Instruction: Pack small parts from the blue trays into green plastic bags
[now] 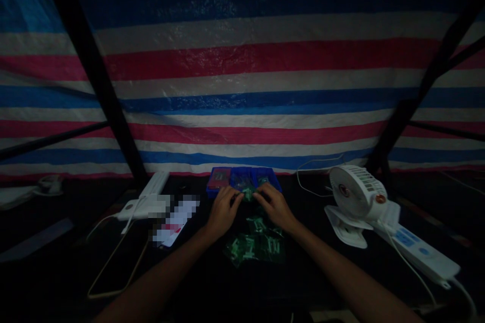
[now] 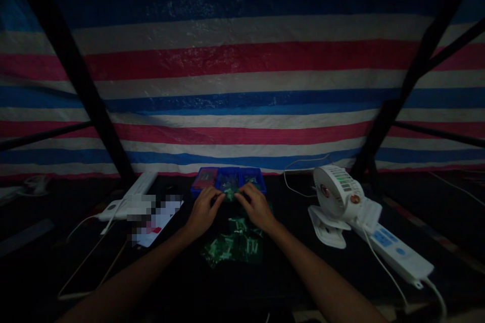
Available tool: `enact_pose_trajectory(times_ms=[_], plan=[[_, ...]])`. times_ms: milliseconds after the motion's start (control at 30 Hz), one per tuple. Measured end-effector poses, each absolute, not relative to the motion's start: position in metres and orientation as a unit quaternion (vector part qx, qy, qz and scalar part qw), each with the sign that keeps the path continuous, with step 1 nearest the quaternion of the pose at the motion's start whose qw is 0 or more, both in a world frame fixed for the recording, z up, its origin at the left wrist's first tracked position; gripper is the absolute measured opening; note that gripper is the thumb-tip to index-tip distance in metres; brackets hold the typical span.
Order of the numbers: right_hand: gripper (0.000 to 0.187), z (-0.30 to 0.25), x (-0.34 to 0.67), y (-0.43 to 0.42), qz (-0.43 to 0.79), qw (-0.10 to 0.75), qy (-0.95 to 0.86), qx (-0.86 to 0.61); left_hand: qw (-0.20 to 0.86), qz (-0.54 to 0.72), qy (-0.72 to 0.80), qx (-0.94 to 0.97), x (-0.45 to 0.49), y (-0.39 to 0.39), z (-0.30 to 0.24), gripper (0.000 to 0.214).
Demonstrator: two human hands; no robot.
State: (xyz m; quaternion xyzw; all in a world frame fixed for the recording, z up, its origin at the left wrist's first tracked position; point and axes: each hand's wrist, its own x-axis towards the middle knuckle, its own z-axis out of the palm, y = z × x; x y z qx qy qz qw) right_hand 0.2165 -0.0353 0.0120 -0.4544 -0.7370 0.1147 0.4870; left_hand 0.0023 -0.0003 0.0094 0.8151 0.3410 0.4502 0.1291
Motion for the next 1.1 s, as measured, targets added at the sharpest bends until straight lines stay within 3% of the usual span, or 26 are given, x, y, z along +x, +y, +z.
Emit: enact_pose_trajectory(times_ms=[267,733,1100], plan=[[0.017,0.007,0.216,-0.035,0.157,0.494,-0.714,-0.471,0.147,0.421,0.334,0.83,0.004,-0.001,0.007,0.025],[0.011,0.015,0.217,-0.038,0.121,0.495,-0.726,-0.461,0.206,0.443,0.346,0.801,0.004,0.001,0.0,0.028],[0.019,0.016,0.223,-0.035,0.075,0.558,-0.65,-0.51,0.13,0.359,0.396,0.835,0.002,0.004,-0.001,0.017]])
